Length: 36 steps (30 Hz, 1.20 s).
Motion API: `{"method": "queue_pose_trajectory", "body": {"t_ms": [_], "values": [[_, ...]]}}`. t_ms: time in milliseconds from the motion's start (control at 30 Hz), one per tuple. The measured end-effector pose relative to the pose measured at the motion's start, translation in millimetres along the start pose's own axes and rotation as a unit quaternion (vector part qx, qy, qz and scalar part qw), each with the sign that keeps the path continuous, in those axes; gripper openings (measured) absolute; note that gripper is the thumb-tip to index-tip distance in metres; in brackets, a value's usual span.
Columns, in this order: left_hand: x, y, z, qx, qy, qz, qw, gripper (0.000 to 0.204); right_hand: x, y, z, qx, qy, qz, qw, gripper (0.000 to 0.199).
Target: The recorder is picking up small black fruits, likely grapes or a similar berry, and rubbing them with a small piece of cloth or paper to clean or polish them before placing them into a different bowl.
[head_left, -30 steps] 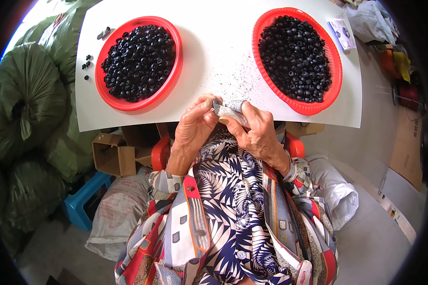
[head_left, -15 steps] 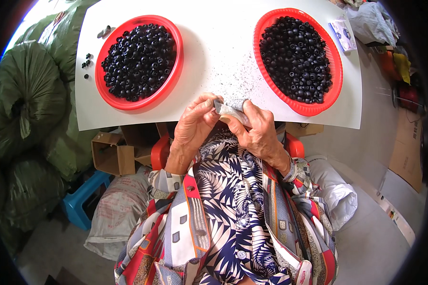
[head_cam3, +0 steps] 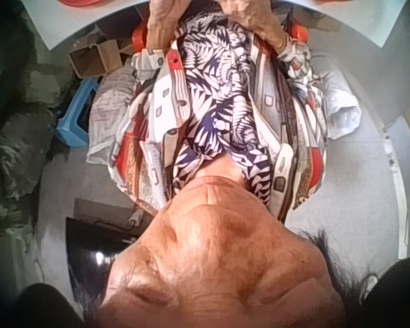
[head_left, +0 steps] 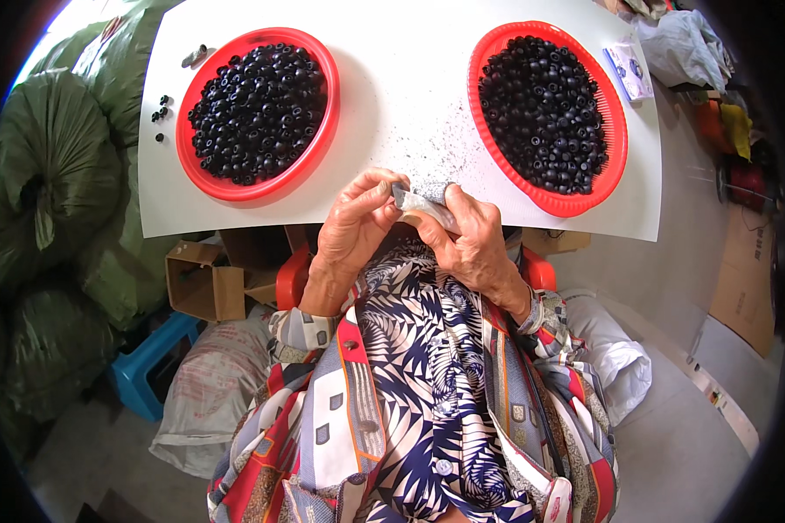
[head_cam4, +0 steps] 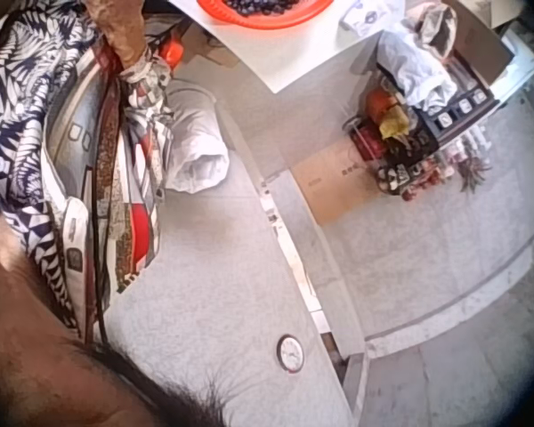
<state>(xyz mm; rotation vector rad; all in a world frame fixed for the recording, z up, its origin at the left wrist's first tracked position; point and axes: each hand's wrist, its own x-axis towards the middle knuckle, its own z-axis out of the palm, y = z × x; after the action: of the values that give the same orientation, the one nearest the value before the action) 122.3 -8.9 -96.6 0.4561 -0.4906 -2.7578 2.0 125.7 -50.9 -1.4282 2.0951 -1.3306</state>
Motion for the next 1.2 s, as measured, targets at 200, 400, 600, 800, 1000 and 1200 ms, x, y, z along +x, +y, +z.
{"method": "queue_pose_trajectory", "body": {"t_ms": [200,400,600,800,1000,1200], "values": [[-4.6,0.5,1.0,0.015,0.009,0.032,0.999,0.013,6.2,-3.1,-4.9,-0.002,0.008,0.017,1.000,0.025],[-2.4,1.3,-1.9,-0.049,0.001,0.031,0.998,0.018,6.5,-1.2,-2.7,0.004,0.015,0.028,0.999,0.026],[-2.5,3.1,0.8,-0.063,-0.007,0.018,0.998,0.022,0.1,3.8,-1.7,0.015,0.013,0.085,0.996,0.029],[-1.3,2.0,-1.3,-0.078,-0.011,0.015,0.997,0.025,-2.9,8.4,-0.7,0.042,0.014,0.103,0.994,0.030],[-3.7,4.7,12.2,0.006,0.016,0.031,0.999,0.023,-2.7,8.0,-1.6,0.037,0.013,0.099,0.994,0.028],[-4.2,5.9,19.3,0.026,-0.009,0.052,0.998,0.019,-2.1,1.4,-1.5,0.058,0.003,0.129,0.990,0.025]]}}
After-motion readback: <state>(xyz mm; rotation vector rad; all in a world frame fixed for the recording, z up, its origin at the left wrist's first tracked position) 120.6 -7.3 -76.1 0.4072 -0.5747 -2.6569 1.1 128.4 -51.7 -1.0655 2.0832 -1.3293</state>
